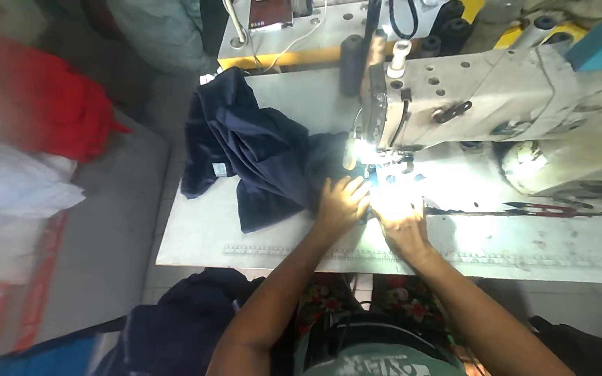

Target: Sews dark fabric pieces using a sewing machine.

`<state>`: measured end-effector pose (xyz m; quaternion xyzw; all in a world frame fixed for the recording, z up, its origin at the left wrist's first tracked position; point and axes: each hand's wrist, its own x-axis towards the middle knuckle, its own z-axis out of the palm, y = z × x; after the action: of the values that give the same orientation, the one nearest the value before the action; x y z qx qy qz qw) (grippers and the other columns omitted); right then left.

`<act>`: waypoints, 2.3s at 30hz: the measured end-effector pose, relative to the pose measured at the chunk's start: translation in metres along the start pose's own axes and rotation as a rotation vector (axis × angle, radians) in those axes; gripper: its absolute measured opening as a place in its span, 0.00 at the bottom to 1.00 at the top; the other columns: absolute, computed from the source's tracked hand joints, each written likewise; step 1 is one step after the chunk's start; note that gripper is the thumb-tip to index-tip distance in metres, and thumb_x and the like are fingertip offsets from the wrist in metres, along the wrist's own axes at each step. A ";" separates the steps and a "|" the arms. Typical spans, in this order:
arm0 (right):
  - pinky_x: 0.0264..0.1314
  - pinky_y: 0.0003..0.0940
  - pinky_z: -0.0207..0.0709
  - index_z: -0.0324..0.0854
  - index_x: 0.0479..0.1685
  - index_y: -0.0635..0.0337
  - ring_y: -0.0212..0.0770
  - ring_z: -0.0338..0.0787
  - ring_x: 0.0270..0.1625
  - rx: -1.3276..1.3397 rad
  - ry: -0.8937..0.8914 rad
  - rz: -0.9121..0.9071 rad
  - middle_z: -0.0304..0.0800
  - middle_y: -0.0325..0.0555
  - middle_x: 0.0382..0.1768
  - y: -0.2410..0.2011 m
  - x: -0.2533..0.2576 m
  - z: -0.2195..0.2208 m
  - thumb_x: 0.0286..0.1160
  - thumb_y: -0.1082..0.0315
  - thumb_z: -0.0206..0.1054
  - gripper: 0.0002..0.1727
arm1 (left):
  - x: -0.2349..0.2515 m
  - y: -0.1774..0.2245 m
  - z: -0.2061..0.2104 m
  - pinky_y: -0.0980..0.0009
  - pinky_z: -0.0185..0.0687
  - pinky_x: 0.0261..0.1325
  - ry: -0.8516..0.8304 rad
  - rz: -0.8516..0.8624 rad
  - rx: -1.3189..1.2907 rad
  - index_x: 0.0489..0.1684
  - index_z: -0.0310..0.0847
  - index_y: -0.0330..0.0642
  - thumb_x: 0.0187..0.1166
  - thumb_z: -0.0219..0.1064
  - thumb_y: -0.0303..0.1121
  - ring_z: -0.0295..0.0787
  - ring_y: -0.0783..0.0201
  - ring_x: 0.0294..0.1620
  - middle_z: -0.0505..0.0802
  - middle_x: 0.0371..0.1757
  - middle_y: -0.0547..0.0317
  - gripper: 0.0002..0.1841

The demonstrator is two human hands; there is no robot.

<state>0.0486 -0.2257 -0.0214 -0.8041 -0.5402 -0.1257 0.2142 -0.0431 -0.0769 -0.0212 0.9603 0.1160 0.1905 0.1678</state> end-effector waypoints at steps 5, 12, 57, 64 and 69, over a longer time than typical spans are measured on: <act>0.60 0.64 0.74 0.94 0.46 0.57 0.60 0.92 0.55 -0.010 0.014 0.000 0.94 0.53 0.59 -0.001 0.000 0.000 0.74 0.73 0.69 0.08 | -0.003 0.000 0.002 0.27 0.66 0.74 0.018 0.011 -0.010 0.65 0.91 0.49 0.88 0.56 0.41 0.85 0.41 0.74 0.92 0.70 0.54 0.19; 0.66 0.68 0.70 0.92 0.49 0.59 0.61 0.90 0.61 -0.004 -0.013 0.020 0.93 0.53 0.61 -0.002 0.001 0.000 0.76 0.73 0.67 0.09 | 0.000 0.000 0.002 0.27 0.67 0.73 0.015 0.004 0.025 0.66 0.90 0.49 0.88 0.56 0.41 0.84 0.41 0.75 0.91 0.70 0.53 0.19; 0.76 0.74 0.63 0.82 0.62 0.76 0.82 0.76 0.74 -0.175 0.123 0.670 0.80 0.83 0.65 0.176 -0.063 -0.132 0.93 0.47 0.47 0.35 | 0.000 -0.003 0.009 0.27 0.65 0.75 0.022 0.019 0.064 0.68 0.88 0.46 0.87 0.57 0.40 0.83 0.41 0.77 0.90 0.73 0.54 0.20; 0.75 0.74 0.66 0.78 0.72 0.73 0.79 0.76 0.77 -0.131 -0.002 0.636 0.77 0.77 0.74 0.165 -0.091 -0.104 0.91 0.53 0.53 0.30 | 0.000 -0.003 0.008 0.27 0.65 0.75 0.013 0.008 0.063 0.69 0.88 0.48 0.88 0.57 0.40 0.83 0.42 0.77 0.90 0.73 0.54 0.19; 0.81 0.74 0.59 0.74 0.78 0.73 0.78 0.72 0.81 -0.131 0.021 0.617 0.73 0.76 0.78 0.162 -0.100 -0.101 0.91 0.54 0.53 0.31 | 0.001 -0.001 0.007 0.27 0.65 0.75 0.015 0.012 0.062 0.69 0.88 0.47 0.87 0.57 0.40 0.83 0.41 0.77 0.90 0.73 0.54 0.19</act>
<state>0.1628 -0.4079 -0.0099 -0.9408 -0.2589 -0.0978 0.1954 -0.0400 -0.0773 -0.0273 0.9643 0.1171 0.1949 0.1359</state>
